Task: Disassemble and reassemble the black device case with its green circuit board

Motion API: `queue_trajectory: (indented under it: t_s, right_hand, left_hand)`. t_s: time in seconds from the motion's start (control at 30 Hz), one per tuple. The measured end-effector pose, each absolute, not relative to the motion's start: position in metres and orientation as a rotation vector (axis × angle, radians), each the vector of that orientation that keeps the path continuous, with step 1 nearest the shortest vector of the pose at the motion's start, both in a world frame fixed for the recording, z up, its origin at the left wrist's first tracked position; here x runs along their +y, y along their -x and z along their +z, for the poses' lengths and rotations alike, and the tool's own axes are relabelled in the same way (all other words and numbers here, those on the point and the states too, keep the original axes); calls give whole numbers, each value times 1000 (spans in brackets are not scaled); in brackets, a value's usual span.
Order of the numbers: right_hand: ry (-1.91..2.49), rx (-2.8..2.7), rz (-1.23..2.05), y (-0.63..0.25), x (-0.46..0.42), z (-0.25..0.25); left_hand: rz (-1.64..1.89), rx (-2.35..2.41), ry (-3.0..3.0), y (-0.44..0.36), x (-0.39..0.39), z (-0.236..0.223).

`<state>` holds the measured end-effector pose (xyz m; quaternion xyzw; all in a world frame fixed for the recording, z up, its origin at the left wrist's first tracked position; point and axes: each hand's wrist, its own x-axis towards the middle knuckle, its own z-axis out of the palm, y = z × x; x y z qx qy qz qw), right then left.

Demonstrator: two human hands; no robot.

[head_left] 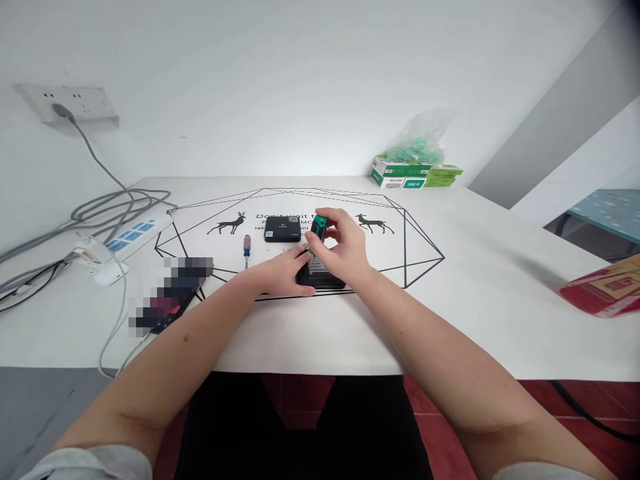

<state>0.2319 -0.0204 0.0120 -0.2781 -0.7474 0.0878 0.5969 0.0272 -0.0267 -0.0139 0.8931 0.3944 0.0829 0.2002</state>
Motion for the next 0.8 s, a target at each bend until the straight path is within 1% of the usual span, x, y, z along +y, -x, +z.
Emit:
queue_trajectory:
  t_s: [0.2, 0.3, 0.47, 0.63, 0.7, 0.8]
  right_hand:
    - [611, -1795, 268, -230, -24, 13]
    - [580, -1751, 378, -230, -22, 17]
    - [581, -1680, 775, -233, -18, 24]
    - [477, -1597, 1125, -236, -16, 25]
    - [443, -1571, 1152, -236, -15, 25]
    - [431, -1603, 985, -236, -14, 26]
  left_hand:
    - [236, 1064, -2486, -27, -26, -12]
    - [190, 1086, -2479, -28, -26, -11]
    - [95, 1182, -2488, -30, -28, -8]
    - [128, 1158, -2491, -32, -31, -4]
    - [86, 1170, -2471, -32, -32, -2]
    - [16, 1196, -2452, -33, -33, 2]
